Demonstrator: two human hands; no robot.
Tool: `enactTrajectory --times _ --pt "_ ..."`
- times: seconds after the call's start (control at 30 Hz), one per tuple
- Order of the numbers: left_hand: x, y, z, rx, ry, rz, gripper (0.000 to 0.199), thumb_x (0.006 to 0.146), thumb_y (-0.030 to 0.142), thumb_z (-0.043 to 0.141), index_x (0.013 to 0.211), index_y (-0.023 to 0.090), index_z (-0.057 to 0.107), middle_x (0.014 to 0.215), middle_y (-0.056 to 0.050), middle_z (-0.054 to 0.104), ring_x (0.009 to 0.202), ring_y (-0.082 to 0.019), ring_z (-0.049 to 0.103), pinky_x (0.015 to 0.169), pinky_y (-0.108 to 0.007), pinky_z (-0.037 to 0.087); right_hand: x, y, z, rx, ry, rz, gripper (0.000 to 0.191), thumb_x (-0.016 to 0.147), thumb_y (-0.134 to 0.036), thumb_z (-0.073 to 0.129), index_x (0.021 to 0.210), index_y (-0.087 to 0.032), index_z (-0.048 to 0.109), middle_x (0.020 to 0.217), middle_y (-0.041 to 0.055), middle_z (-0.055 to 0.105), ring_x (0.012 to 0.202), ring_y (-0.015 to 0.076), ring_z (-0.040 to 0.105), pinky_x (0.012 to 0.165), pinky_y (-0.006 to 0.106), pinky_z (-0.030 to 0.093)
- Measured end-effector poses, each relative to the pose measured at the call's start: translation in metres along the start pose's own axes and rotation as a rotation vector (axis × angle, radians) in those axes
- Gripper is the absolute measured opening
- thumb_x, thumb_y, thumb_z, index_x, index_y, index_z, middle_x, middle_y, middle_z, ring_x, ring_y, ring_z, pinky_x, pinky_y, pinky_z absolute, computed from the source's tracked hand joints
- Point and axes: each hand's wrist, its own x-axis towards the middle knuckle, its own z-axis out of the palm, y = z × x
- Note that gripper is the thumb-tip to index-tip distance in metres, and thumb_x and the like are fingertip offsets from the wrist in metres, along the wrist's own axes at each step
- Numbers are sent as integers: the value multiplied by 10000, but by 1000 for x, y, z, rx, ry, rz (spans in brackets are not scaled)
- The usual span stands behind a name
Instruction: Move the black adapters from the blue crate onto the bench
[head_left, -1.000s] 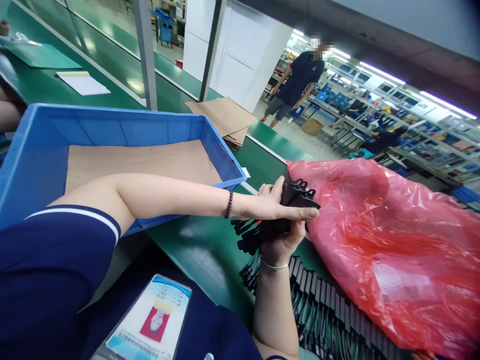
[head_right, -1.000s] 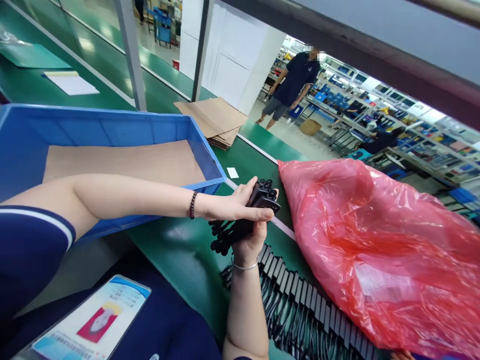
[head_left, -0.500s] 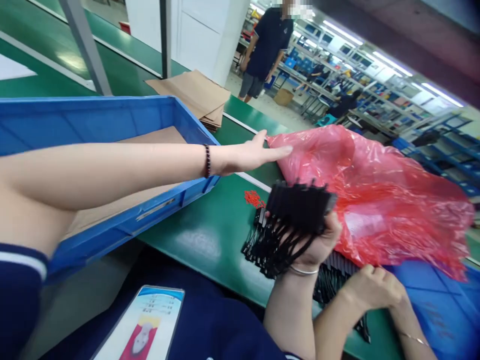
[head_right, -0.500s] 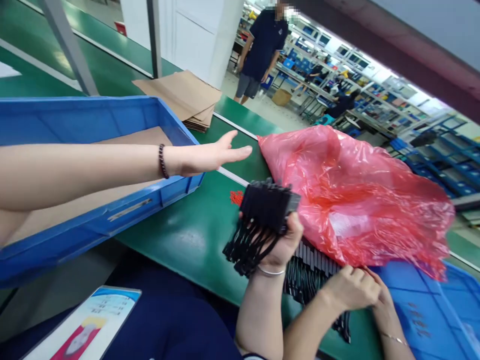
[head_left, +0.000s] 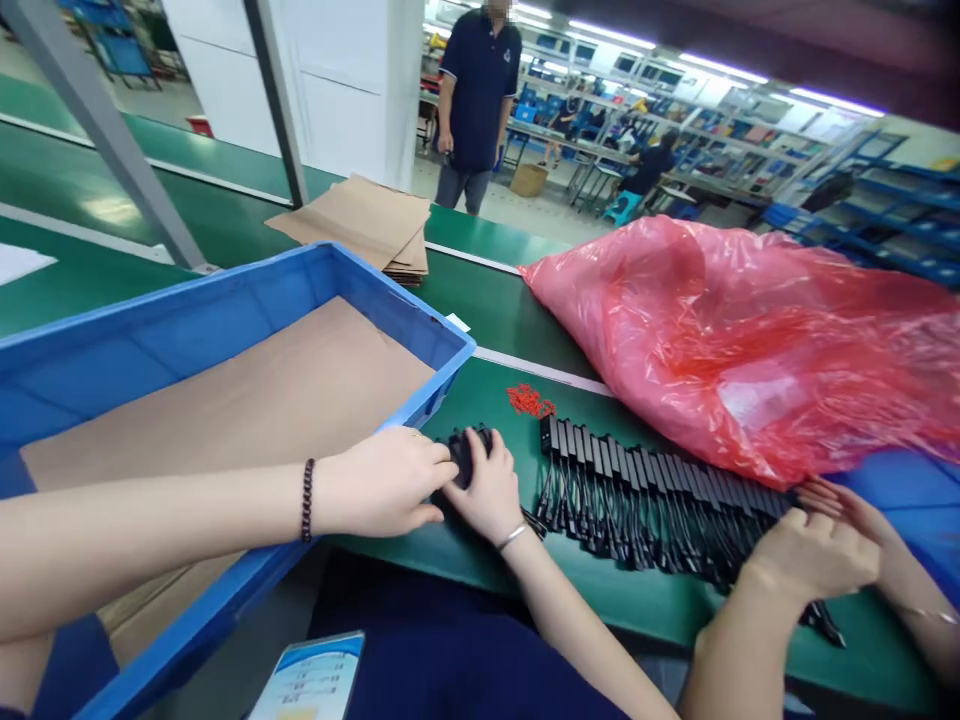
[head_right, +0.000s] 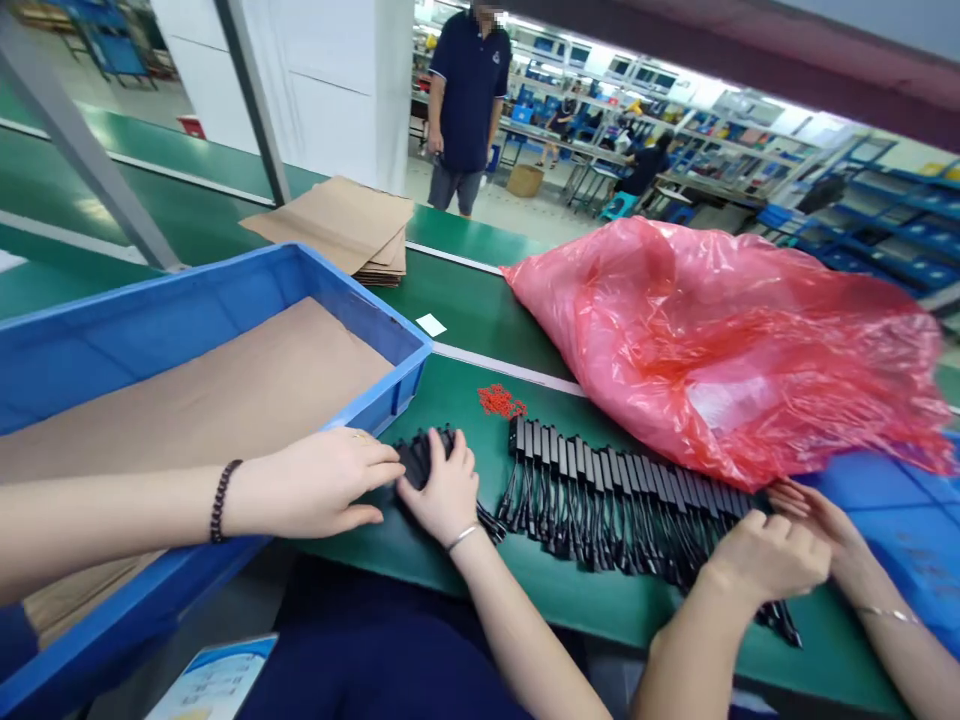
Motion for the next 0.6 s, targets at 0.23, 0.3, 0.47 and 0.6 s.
enactTrajectory --times 0.23,0.3,0.47,0.6 --pt "5 0 -1 123 -55 54 229 795 353 504 948 188 548 920 -53 583 890 -195 528 876 -356 373 12 -14 20 -351 22 43 807 691 -628 460 1371 -260 230 1403 178 170 1225 357 220 935 569 167" --pt "6 -1 0 137 -63 53 230 802 355 491 953 189 544 930 -53 583 888 -196 528 875 -360 371 25 -7 17 -388 46 97 817 695 -650 431 1370 -235 232 1382 199 202 1246 371 180 944 592 102" --pt "7 1 0 165 -87 43 241 809 359 478 968 189 537 966 -54 576 901 -200 523 856 -360 382 40 12 8 -473 111 176 846 686 -662 443 1347 -161 280 1323 227 281 1279 408 57 969 569 1" --pt "7 1 -1 171 -91 49 244 811 359 479 979 192 539 969 -57 575 886 -197 532 832 -353 396 38 29 7 -508 159 243 863 685 -663 444 1348 -138 271 1334 246 260 1272 437 65 973 561 8"
